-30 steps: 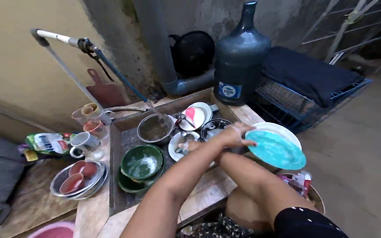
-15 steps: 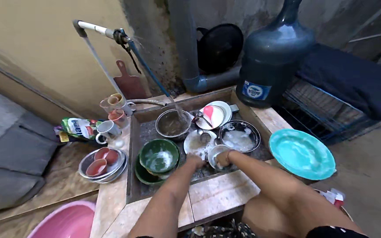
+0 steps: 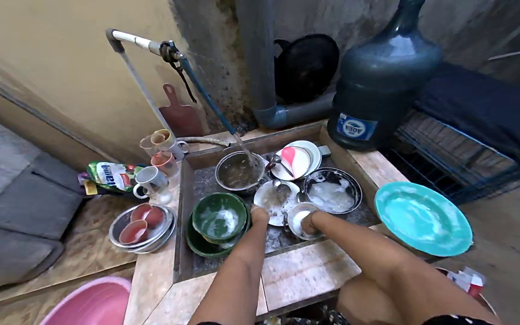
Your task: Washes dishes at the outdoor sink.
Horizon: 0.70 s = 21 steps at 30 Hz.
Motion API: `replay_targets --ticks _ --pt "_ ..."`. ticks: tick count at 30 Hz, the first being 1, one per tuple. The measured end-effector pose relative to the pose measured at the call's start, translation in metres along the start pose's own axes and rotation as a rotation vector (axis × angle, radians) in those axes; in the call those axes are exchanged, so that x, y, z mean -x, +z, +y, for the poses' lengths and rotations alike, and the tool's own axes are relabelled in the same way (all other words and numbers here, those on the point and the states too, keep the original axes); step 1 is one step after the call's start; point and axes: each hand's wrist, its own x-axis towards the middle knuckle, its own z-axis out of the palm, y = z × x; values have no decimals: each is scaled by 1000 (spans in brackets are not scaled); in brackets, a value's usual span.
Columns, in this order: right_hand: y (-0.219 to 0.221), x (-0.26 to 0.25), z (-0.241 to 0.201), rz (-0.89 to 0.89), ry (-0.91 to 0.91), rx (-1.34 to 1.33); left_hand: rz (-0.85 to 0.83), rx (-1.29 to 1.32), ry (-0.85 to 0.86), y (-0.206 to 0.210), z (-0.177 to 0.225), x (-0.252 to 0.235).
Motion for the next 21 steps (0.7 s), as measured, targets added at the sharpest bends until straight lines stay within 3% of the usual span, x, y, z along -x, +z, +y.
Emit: replay_targets --ticks 11,15,21 --pt "-2 3 2 17 90 -13 -18 -42 -49 5 -1 -6" --pt "0 0 3 2 86 6 -120 212 -96 -1 -7 -20" --pt "-6 12 0 45 38 -29 -69 548 -137 11 -4 -33"
